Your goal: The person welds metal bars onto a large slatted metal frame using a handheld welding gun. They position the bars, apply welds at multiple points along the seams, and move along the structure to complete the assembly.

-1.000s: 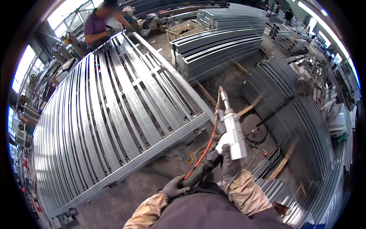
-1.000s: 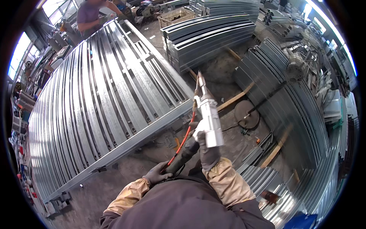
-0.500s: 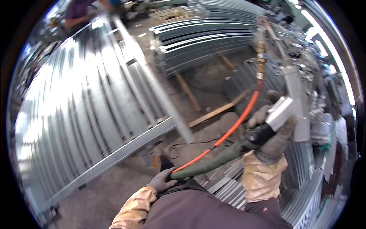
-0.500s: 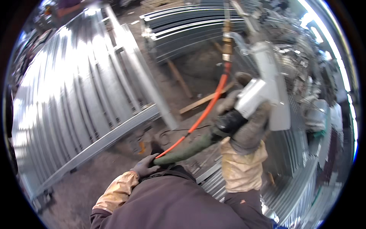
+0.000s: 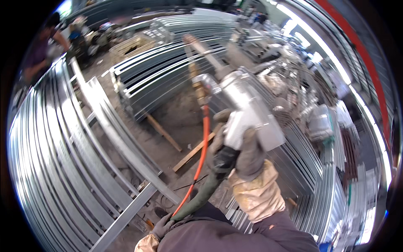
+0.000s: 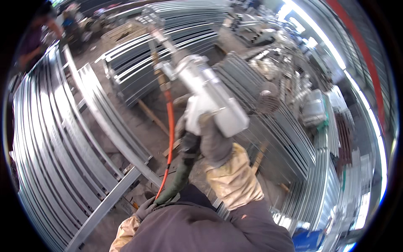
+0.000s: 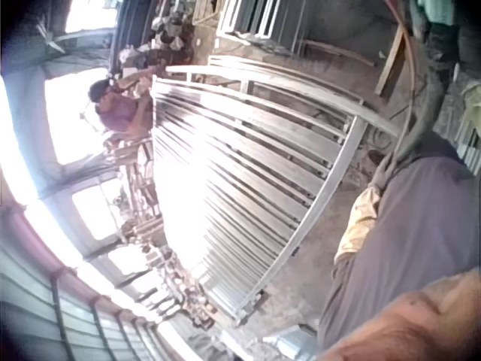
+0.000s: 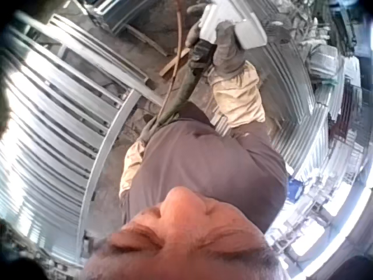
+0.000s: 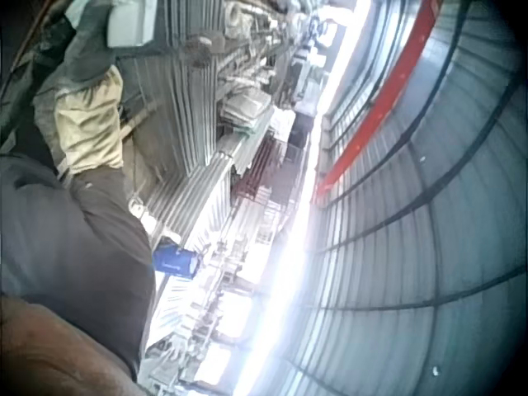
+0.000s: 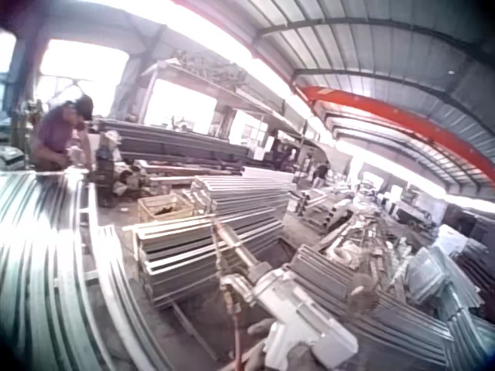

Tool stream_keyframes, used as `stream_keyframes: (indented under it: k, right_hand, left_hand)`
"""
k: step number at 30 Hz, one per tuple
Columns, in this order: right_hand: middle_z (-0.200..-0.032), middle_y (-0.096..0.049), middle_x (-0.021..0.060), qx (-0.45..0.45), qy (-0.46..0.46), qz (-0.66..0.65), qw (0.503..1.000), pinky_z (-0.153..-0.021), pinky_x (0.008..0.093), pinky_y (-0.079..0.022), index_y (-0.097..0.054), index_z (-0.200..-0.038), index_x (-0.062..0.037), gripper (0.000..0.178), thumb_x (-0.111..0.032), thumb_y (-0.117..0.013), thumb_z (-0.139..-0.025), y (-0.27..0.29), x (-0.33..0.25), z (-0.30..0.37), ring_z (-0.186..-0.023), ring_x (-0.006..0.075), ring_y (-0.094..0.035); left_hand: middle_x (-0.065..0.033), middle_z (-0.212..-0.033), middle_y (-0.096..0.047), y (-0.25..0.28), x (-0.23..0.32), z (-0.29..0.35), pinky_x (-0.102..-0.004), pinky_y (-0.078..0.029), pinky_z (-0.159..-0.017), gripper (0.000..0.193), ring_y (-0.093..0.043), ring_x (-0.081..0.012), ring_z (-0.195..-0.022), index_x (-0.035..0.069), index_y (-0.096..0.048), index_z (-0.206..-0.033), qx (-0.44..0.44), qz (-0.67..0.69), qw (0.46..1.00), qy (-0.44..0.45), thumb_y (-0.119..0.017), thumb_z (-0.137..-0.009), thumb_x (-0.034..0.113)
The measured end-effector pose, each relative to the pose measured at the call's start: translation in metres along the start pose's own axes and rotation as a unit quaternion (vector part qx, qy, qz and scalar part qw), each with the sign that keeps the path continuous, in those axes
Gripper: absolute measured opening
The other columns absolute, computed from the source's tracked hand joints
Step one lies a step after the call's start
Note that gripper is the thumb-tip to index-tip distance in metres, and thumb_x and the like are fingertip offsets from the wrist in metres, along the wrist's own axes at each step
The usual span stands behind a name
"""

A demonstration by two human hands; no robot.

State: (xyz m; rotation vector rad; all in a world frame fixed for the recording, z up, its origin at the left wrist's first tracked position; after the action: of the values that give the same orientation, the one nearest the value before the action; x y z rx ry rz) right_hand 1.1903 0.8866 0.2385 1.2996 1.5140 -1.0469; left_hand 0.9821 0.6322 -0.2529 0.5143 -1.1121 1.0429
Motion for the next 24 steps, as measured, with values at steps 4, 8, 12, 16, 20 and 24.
stream_keyframes:
  k: [4, 8, 12, 16, 20, 24]
  right_hand:
    - [-0.068, -0.058, 0.0065, -0.048, 0.006, -0.059, 0.997, -0.048, 0.0295, -0.048, -0.049, -0.132, 0.0019, 0.083, -0.074, -0.046, -0.098, 0.006, 0.025, -0.063, -0.056, 0.0168, -0.058]
    - [-0.072, -0.063, 0.0071, -0.065, 0.026, -0.13, 0.989, -0.05, 0.0258, -0.052, -0.049, -0.131, 0.0065, 0.085, -0.073, -0.04, -0.1, 0.054, 0.048, -0.122, -0.056, 0.0158, -0.062]
    - [-0.076, -0.068, 0.0054, -0.154, -0.103, -0.121, 0.975, -0.055, 0.0259, -0.054, -0.059, -0.123, 0.0025, 0.064, -0.057, -0.058, -0.101, 0.019, 0.113, -0.169, -0.062, 0.0129, -0.065]
    - [-0.111, -0.068, 0.014, -0.247, -0.034, -0.163, 0.955, -0.067, 0.0285, -0.056, -0.053, -0.134, 0.0056, 0.043, -0.026, -0.061, -0.105, -0.001, 0.111, -0.178, -0.074, 0.0144, -0.066]
    - [-0.11, -0.068, 0.0128, -0.245, -0.002, -0.099, 0.965, -0.065, 0.0283, -0.055, -0.055, -0.129, 0.0052, 0.028, -0.011, -0.054, -0.107, 0.036, 0.125, -0.191, -0.076, 0.0131, -0.066]
    - [-0.097, -0.069, 0.0105, -0.23, 0.155, -0.084, 0.957, -0.064, 0.0292, -0.059, -0.06, -0.109, 0.0045, 0.021, -0.016, -0.059, -0.105, 0.028, 0.083, -0.19, -0.076, 0.016, -0.068]
  left_hand:
    - [-0.0157, -0.146, -0.057, -0.002, -0.008, 0.009, -0.034, -0.038, -0.116, 0.05, -0.052, -0.0244, -0.137, -0.001, -0.046, -0.151, 0.074, 0.083, 0.994, 0.003, -0.056, -0.106, 0.019]
    - [-0.0136, -0.147, -0.055, -0.037, 0.035, -0.011, -0.0338, -0.036, -0.117, 0.052, -0.049, -0.0232, -0.138, 0.0, -0.045, -0.152, 0.127, 0.098, 0.987, 0.027, -0.057, -0.106, 0.02]
    - [-0.0155, -0.15, -0.053, -0.068, 0.009, -0.051, -0.0347, -0.036, -0.116, 0.055, -0.048, -0.0242, -0.14, 0.0, -0.043, -0.152, 0.169, 0.157, 0.973, 0.023, -0.057, -0.106, 0.027]
    - [-0.0151, -0.149, -0.052, -0.088, -0.052, -0.077, -0.0353, -0.036, -0.117, 0.054, -0.047, -0.0243, -0.139, 0.001, -0.042, -0.152, 0.206, 0.198, 0.958, 0.006, -0.057, -0.105, 0.021]
    - [-0.0185, -0.146, -0.058, -0.067, -0.006, -0.068, -0.0381, -0.045, -0.109, 0.06, -0.056, -0.0298, -0.132, -0.003, -0.049, -0.146, 0.218, 0.012, 0.952, 0.213, -0.066, -0.1, 0.032]
    - [-0.0161, -0.12, -0.07, -0.031, -0.025, -0.035, -0.0361, -0.05, -0.098, 0.046, -0.065, -0.0265, -0.114, -0.002, -0.059, -0.132, 0.278, 0.028, 0.933, 0.228, -0.068, -0.094, 0.021]
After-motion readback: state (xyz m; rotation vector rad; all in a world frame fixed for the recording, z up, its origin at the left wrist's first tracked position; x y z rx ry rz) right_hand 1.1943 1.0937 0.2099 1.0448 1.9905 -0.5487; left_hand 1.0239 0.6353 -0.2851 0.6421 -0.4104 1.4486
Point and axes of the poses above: each hand's wrist, its own z-axis away from the middle knuckle, its own y-axis out of the back of the hand, x = y × z, the point moved 10 cm from there along -z, towards the middle knuckle
